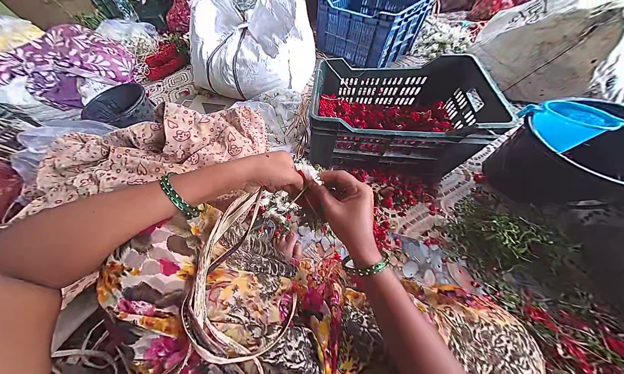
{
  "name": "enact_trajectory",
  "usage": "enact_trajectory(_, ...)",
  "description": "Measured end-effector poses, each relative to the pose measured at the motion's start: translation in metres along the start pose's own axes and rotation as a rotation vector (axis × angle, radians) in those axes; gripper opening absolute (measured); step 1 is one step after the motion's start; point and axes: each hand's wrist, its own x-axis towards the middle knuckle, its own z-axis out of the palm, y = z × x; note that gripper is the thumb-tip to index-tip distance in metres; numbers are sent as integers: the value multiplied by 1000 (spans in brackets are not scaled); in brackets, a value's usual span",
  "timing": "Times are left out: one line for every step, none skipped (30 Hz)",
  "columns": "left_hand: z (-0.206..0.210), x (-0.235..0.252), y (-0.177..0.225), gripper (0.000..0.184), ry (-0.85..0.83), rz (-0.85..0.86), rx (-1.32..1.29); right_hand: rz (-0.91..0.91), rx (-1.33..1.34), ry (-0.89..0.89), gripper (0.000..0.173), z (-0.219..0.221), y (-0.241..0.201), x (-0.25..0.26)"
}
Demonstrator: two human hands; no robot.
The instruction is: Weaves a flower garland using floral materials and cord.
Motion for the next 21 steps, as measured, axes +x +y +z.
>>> enact_trajectory(1,-2,0,34,-16,-17,-30,6,-3,-18,7,-1,0,-2)
enact_trajectory(1,-3,0,35,-31,-19,-32,13,-20,-39,6,-2,-1,-2)
enact_trajectory(1,-4,0,35,-34,-2,-13,17,-44,-57,5,-3,-2,-1)
enact_trajectory(0,-4,1,34,-33,18,18,7,-75,-58,5,-3,-4,1)
enact_trajectory(0,-3,0,33,-29,39,48,-32,-117,-32,7,-3,-4,0)
enact_trajectory(0,-2,1,31,-25,48,56,-105,-182,27,10,-3,-3,-3)
enact_trajectory(-1,-2,1,31,-21,55,47,-213,-278,124,13,-1,-2,-8)
enact_trajectory(-2,-2,2,33,-14,65,36,-323,-395,225,16,-1,-1,-14)
enact_trajectory(-3,-2,3,33,-13,72,23,-390,-513,281,22,-1,0,-22)
enact_trajectory(-4,-3,5,34,-8,74,12,-422,-616,277,28,0,2,-30)
enact_trajectory(-3,-4,5,34,8,80,31,-433,-700,234,28,2,5,-38)
enact_trajectory(-2,-4,6,33,31,92,106,-432,-739,177,22,3,7,-46)
enact_trajectory(-3,-4,8,32,63,113,256,-424,-726,124,18,1,4,-51)
enact_trajectory(-3,-4,12,32,95,142,455,-409,-663,63,18,-6,-5,-49)
enact_trajectory(-1,-4,15,32,96,178,655,-405,-591,-25,20,-19,-17,-46)
enact_trajectory(4,-6,17,30,64,219,818,-426,-527,-152,21,-36,-30,-39)
enact_trajectory(13,-10,21,29,20,280,924,-488,-453,-304,21,-54,-39,-26)
enact_trajectory(23,-18,28,26,-33,353,991,-570,-390,-456,21,-72,-46,-9)
enact_trajectory(32,-28,37,23,-72,465,1022,-651,-323,-563,21,-89,-51,13)
enact_trajectory(42,-39,51,22,-98,565,1006,-710,-231,-616,22,-103,-52,39)
enact_trajectory(50,-53,71,19,-104,646,970,-730,-107,-628,26,-112,-48,64)
